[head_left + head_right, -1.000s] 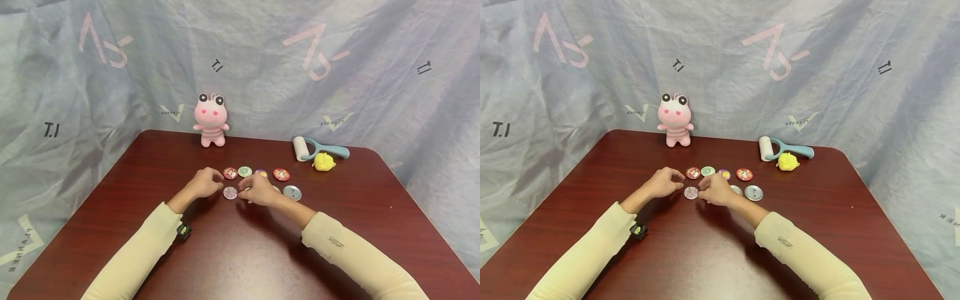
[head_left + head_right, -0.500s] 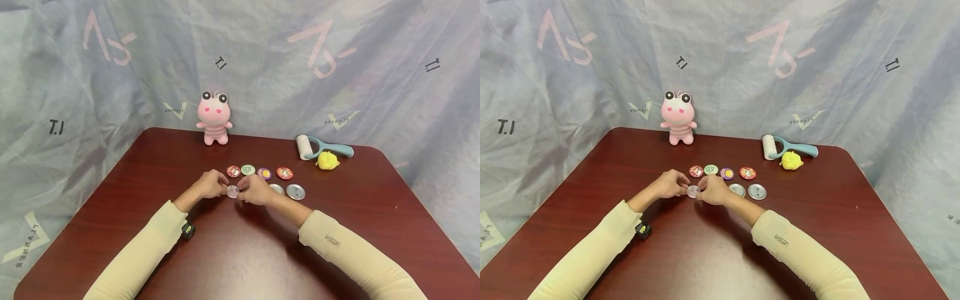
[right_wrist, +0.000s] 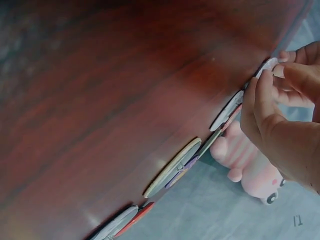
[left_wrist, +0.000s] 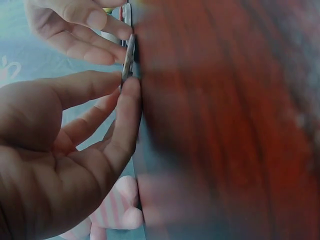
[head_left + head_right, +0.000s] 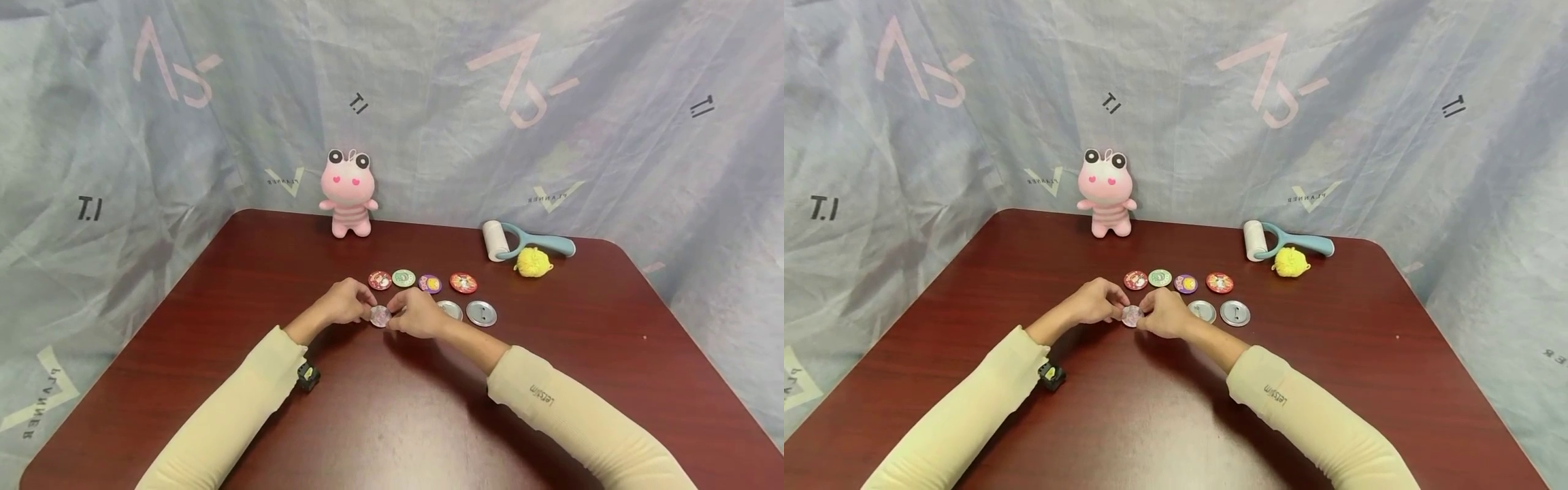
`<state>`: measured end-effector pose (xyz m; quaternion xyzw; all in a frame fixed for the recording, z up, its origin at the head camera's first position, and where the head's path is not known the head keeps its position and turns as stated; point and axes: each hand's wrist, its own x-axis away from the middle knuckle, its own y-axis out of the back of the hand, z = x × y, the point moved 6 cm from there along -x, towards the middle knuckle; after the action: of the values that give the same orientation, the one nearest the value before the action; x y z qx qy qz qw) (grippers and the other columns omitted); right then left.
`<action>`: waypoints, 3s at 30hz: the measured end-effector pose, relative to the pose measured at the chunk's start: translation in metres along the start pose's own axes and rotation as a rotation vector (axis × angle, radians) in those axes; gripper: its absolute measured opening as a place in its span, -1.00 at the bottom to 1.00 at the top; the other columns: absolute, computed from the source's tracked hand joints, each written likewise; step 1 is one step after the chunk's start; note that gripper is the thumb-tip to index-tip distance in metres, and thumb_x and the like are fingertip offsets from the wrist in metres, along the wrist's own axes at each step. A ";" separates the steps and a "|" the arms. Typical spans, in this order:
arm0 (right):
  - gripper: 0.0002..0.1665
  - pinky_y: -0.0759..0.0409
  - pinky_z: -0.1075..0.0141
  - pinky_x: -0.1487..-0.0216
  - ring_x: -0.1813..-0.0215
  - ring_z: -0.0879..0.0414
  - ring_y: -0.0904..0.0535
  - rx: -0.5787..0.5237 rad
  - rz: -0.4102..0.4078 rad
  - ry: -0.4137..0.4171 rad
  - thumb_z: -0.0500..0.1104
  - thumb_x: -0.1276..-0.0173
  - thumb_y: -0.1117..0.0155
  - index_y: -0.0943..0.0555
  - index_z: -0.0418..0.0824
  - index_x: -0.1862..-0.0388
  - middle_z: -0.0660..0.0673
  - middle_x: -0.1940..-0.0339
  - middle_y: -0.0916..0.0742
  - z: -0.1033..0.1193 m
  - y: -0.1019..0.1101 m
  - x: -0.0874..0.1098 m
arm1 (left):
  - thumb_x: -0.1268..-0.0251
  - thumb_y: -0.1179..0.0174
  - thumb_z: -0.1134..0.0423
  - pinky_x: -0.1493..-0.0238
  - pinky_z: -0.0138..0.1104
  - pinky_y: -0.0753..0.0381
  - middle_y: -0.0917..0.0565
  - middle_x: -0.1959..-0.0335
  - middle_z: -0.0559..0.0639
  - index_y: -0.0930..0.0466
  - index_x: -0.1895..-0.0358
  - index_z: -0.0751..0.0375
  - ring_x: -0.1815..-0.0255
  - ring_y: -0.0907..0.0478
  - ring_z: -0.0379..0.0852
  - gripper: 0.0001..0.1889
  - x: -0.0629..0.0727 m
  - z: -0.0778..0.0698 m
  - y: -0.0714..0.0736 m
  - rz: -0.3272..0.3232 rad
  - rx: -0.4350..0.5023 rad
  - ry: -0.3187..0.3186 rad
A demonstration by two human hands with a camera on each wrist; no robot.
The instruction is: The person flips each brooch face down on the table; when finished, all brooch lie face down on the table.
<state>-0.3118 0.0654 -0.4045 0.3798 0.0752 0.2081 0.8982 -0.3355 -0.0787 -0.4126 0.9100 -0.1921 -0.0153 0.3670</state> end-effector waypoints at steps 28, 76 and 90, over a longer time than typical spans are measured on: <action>-0.74 -0.71 0.23 0.32 0.33 -0.06 -0.74 -0.298 0.012 -0.014 -0.48 -0.20 -0.29 -0.61 -0.53 0.10 -0.31 0.28 -0.75 -0.007 -0.006 -0.004 | -0.13 -0.29 0.51 0.36 -0.38 -0.64 -0.70 0.39 0.07 -0.69 0.28 0.38 0.44 -0.65 -0.18 -0.90 0.001 0.008 -0.001 0.009 0.181 -0.005; -0.94 -0.56 0.35 0.65 0.52 0.09 -0.60 -0.327 -0.156 -0.027 -0.31 -0.25 -0.42 -0.74 -0.32 0.32 -0.20 0.45 -0.76 -0.014 0.017 -0.003 | -0.24 -0.23 0.51 0.21 -0.24 -0.71 -0.74 0.34 0.21 -0.63 0.23 0.46 0.28 -0.73 0.01 -0.92 0.003 -0.003 0.005 -0.059 0.377 -0.094; -0.85 -0.51 0.42 0.64 0.51 0.11 -0.63 -0.330 -0.129 -0.078 -0.40 -0.32 -0.23 -0.71 -0.37 0.19 -0.33 0.33 -0.77 -0.013 0.012 -0.001 | -0.20 -0.24 0.49 0.21 -0.25 -0.71 -0.68 0.23 0.19 -0.68 0.24 0.48 0.34 -0.67 -0.08 -0.89 0.004 -0.001 0.005 -0.082 0.385 -0.106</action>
<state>-0.3206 0.0810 -0.4047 0.2294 0.0294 0.1444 0.9621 -0.3330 -0.0827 -0.4084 0.9684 -0.1733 -0.0409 0.1748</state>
